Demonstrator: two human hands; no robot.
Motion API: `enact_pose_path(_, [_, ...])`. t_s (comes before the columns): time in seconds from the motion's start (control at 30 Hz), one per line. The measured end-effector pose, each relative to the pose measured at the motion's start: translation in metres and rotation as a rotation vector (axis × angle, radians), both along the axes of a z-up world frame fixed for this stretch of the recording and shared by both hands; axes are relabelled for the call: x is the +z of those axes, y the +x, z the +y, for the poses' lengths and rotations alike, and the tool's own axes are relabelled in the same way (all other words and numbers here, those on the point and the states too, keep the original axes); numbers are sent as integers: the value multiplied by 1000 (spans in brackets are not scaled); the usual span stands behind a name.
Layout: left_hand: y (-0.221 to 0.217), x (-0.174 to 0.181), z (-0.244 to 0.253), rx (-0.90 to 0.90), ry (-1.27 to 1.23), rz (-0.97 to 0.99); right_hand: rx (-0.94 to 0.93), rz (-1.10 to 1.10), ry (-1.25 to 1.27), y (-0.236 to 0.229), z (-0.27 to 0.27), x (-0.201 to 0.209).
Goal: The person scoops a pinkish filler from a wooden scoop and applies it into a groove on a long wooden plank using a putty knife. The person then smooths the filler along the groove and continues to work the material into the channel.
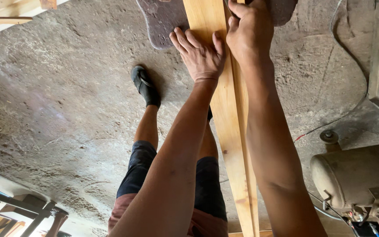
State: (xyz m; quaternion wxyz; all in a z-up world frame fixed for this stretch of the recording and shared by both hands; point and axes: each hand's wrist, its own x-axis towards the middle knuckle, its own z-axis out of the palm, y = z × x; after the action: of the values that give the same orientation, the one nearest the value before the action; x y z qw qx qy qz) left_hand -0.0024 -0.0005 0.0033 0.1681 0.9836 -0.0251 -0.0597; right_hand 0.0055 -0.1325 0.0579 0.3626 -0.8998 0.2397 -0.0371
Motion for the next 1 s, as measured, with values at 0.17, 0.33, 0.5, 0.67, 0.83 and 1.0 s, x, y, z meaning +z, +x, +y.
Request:
enact_pose_path(0.17, [1,1,-2,10,-14,5,13,116,-63,-29,10,2])
enact_pose_path(0.33, [1,0,-2,-6,-16,-29,41,163,-65,-46,13,8])
enact_pose_path(0.5, [0,-4,0,-9,1,-28,37,200,-28,-65,17,8])
enact_pose_path(0.67, [-3,-5,-1,-6,5,-5,66,145,-62,-91,20,14])
enact_pose_path(0.83, [-4,-3,2,-12,6,-3,111,243,-56,-109,17,41])
enact_pose_path(1.0, [1,-6,-1,-7,24,2,118,412,148,-95,-41,54])
